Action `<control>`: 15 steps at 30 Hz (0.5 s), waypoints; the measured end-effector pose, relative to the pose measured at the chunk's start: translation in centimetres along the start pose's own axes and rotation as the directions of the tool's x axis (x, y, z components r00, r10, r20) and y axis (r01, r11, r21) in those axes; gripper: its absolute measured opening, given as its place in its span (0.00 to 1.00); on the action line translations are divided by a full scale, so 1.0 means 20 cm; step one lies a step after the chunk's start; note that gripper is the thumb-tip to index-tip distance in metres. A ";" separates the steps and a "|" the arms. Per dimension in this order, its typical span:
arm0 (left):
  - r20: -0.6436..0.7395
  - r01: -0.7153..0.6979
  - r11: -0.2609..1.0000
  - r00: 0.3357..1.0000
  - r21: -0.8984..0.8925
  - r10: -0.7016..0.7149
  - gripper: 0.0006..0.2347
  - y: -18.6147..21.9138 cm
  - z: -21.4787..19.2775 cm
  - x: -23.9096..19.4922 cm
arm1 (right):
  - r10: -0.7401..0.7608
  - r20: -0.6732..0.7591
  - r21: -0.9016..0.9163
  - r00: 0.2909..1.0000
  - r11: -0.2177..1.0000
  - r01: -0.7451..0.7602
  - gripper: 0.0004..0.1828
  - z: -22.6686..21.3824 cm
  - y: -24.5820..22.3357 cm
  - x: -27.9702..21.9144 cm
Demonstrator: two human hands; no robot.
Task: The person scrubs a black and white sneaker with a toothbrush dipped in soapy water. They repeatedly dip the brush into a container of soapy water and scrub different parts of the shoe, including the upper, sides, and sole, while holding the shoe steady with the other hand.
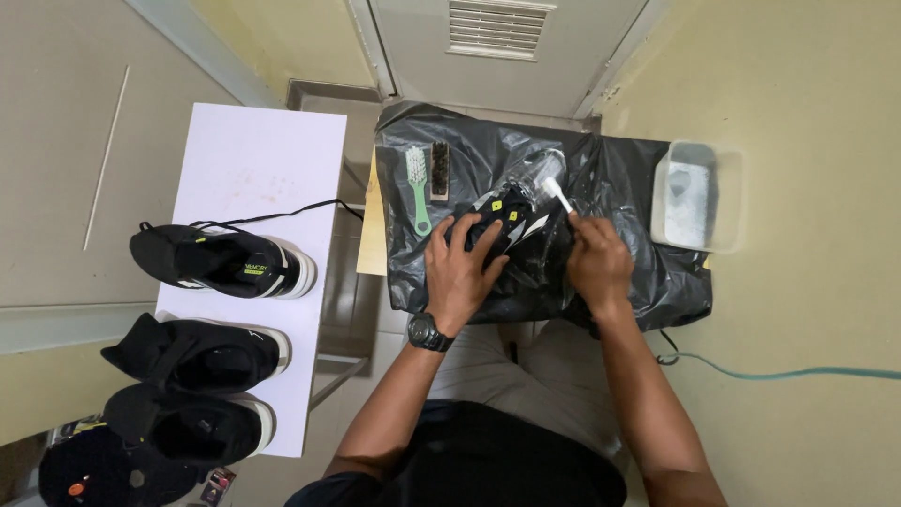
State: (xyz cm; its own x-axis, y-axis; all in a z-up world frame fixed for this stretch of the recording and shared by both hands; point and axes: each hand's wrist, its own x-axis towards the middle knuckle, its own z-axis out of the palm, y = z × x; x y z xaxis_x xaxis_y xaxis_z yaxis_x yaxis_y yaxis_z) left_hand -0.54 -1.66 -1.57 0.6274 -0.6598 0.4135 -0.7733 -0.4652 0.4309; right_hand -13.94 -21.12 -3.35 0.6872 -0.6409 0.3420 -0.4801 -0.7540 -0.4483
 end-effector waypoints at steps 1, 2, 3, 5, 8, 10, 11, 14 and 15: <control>-0.002 0.000 1.000 1.000 0.001 0.000 0.23 0.00 0.00 0.00 | -0.001 -0.001 0.001 1.000 1.000 0.001 0.18 0.01 0.02 0.02; 0.000 -0.005 1.000 1.000 0.002 0.005 0.23 0.00 0.00 0.00 | 0.004 -0.017 -0.034 1.000 0.999 -0.005 0.18 0.02 0.03 0.04; 0.001 -0.010 1.000 1.000 0.003 0.010 0.23 0.00 0.00 0.00 | 0.009 -0.032 -0.070 0.999 0.998 -0.011 0.18 0.03 0.05 0.07; 0.005 -0.015 1.000 1.000 0.005 0.015 0.23 0.00 0.00 0.00 | 0.031 -0.053 -0.059 0.998 0.998 -0.034 0.20 0.06 0.07 0.09; -0.005 -0.033 0.999 0.999 0.011 0.033 0.23 -0.01 0.00 0.00 | 0.047 -0.090 -0.048 0.995 0.997 -0.052 0.22 0.06 0.07 0.13; -0.018 -0.050 0.999 0.999 0.015 0.050 0.23 -0.01 -0.01 0.00 | 0.045 -0.110 -0.049 0.993 0.998 -0.051 0.23 0.07 0.09 0.14; -0.019 -0.046 0.999 0.999 0.009 0.046 0.22 -0.01 -0.01 0.00 | 0.015 -0.114 -0.007 0.993 1.000 -0.015 0.23 0.09 0.10 0.14; -0.011 -0.048 0.999 0.999 0.014 0.048 0.21 0.00 -0.01 0.00 | -0.031 -0.106 0.039 0.994 0.999 0.035 0.22 0.10 0.09 0.07; -0.009 -0.047 0.999 0.999 0.027 0.048 0.22 0.00 -0.01 0.01 | -0.053 -0.090 0.045 0.995 0.997 0.057 0.22 0.10 0.07 0.04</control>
